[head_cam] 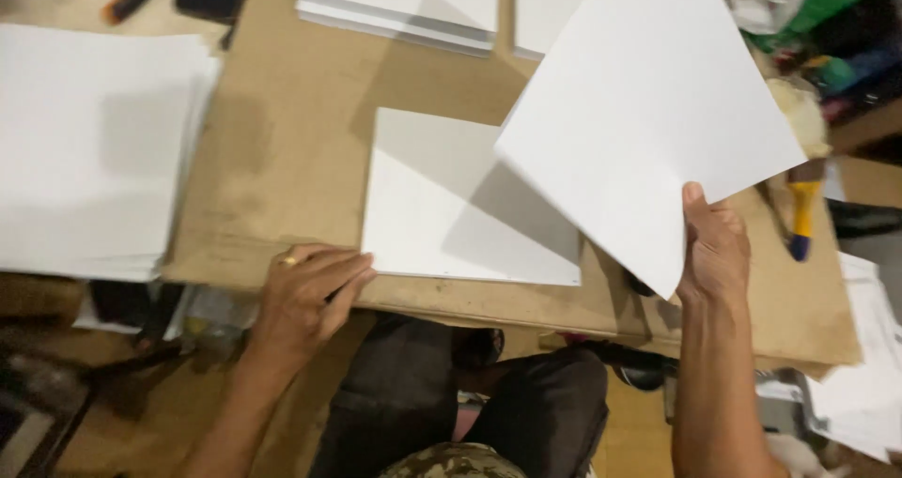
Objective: Assembling book covers by aligning paper, applying glue with a brush, marking measurements, and trimming with scissors.
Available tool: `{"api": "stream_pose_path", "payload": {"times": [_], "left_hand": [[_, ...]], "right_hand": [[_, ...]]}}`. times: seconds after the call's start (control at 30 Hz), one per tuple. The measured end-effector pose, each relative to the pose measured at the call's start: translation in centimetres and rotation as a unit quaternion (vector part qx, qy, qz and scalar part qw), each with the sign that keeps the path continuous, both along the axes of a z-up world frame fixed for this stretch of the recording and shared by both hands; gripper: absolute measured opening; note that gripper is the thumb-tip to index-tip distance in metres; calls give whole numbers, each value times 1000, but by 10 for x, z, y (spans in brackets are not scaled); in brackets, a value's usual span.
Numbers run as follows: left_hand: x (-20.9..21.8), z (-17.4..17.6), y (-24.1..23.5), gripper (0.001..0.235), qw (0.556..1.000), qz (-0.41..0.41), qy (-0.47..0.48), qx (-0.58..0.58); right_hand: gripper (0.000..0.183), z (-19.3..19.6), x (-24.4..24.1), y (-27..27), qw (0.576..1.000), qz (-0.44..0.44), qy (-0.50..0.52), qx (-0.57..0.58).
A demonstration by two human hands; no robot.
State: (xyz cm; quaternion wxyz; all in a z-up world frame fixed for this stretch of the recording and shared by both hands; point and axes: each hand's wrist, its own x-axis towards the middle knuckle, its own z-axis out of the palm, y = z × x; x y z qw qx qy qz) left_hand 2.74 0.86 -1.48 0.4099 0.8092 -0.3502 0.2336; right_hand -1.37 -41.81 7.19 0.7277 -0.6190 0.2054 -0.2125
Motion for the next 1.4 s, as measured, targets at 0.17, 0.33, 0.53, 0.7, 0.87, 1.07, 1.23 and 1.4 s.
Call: {"api": "stream_pose_path", "payload": {"times": [0.17,0.33,0.53,0.7,0.87,1.07,1.23,1.4], "left_hand": [[-7,-1,8,16,999,27,-17,-19],[-16,-23,10,62,987,51,145,42],[-15,-21,3,71,983,85,163,29],[-13,-18,0,61,997,72,11,2],[-13,-14,-1,34,995,93,16,25],[-9,-15,-3,26,995,93,-1,22],[-7,-18,-4,26,995,90,35,10],[-9,-13,-5,20,996,82,44,13]], "right_hand": [[44,-17,20,31,995,56,29,-73],[35,-29,41,49,983,76,113,-125],[26,-49,53,42,981,86,122,-128],[29,-59,49,36,968,81,148,-185],[42,-60,49,36,956,66,170,-228],[34,-65,49,36,961,76,142,-227],[46,-63,48,37,958,82,141,-236],[53,-50,46,51,954,80,145,-249]]}}
